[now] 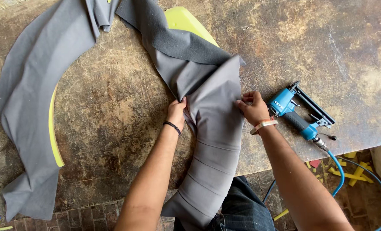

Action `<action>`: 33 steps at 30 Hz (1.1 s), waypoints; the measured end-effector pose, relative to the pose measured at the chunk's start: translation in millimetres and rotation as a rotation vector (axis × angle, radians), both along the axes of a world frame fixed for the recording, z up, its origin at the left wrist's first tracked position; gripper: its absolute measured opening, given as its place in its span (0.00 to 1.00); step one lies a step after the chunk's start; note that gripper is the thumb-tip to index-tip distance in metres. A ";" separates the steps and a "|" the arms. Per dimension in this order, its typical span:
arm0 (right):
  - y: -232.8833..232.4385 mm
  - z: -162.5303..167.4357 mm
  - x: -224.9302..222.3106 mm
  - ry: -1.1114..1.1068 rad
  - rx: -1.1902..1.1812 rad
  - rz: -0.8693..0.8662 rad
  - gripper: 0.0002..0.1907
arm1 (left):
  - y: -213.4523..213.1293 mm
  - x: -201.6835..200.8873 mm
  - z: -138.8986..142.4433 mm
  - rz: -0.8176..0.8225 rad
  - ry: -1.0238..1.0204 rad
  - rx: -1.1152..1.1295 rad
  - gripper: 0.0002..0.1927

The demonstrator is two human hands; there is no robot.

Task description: The person folds and staples gray fabric onto a curved wooden frame using a pneumatic staple gun. They repeatedly adjust the fabric, pull it taut, and secure it along the edge of the frame.

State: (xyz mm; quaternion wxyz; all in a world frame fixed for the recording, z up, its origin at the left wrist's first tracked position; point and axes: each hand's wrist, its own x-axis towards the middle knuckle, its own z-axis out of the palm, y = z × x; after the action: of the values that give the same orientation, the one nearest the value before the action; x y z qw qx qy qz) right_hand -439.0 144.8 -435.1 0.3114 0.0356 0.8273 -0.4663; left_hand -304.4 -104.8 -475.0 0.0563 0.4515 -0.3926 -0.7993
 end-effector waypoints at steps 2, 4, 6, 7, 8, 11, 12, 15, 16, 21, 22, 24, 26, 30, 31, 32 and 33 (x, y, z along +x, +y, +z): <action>-1.5 3.1 -5.3 0.046 -0.001 0.058 0.22 | 2.8 -3.2 2.8 0.055 0.032 0.019 0.14; 1.1 3.1 -9.4 -0.095 -0.029 0.042 0.16 | 5.8 -5.5 7.1 0.080 0.057 -0.001 0.13; 9.8 1.8 -6.9 -0.156 -0.105 0.018 0.12 | 8.6 -7.7 12.7 0.069 0.080 -0.054 0.14; 14.3 0.7 -4.1 -0.148 -0.169 0.007 0.10 | 9.7 -8.8 16.0 0.039 0.054 -0.162 0.15; 18.3 -0.5 -0.1 -0.144 -0.233 -0.003 0.09 | 10.4 -8.7 19.7 0.008 0.024 -0.269 0.15; 27.3 -0.5 10.9 0.020 -0.240 0.010 0.10 | 13.6 -9.4 31.1 -0.049 -0.143 -0.574 0.20; 29.1 -0.7 13.5 -0.008 -0.280 -0.028 0.09 | 14.2 -8.0 35.0 -0.061 -0.215 -0.677 0.22; 36.0 1.7 17.8 -0.109 -0.380 -0.079 0.15 | 24.6 6.1 44.0 0.055 -0.364 -1.030 0.34; 39.2 3.0 18.2 -0.156 -0.407 -0.049 0.17 | 31.7 14.6 45.9 -0.012 -0.260 -1.142 0.25; 42.1 3.9 19.9 -0.266 -0.494 0.006 0.18 | 60.6 32.9 51.3 -0.753 0.059 -1.189 0.19; 40.5 3.7 20.6 -0.280 -0.503 0.009 0.18 | 61.6 31.6 52.1 -0.785 0.041 -1.234 0.20; 37.7 5.1 22.2 -0.265 -0.515 0.023 0.20 | 58.3 23.3 53.1 -0.854 0.014 -1.321 0.23; 38.3 8.4 24.4 -0.217 -0.517 0.049 0.24 | 52.6 18.9 54.1 -0.881 0.041 -1.312 0.22; 48.2 17.5 30.5 -0.169 -0.436 0.077 0.43 | 53.3 12.3 52.6 -0.828 -0.043 -1.326 0.14; 50.6 18.2 32.5 -0.141 -0.426 0.120 0.48 | 55.2 11.4 51.9 -0.829 -0.081 -1.313 0.11; 52.4 18.2 33.4 -0.109 -0.415 0.168 0.54 | 57.5 10.0 51.7 -0.823 -0.119 -1.301 0.07; 54.2 17.1 35.9 -0.038 -0.448 0.224 0.53 | 60.3 9.6 51.7 -0.820 -0.160 -1.284 0.04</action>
State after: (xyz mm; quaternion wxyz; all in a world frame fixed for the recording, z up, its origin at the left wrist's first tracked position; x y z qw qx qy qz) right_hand -403.1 198.9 -418.0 0.3769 -0.1173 0.6961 -0.5997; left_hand -294.8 -44.5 -423.3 -0.0219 0.2048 -0.9190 -0.3362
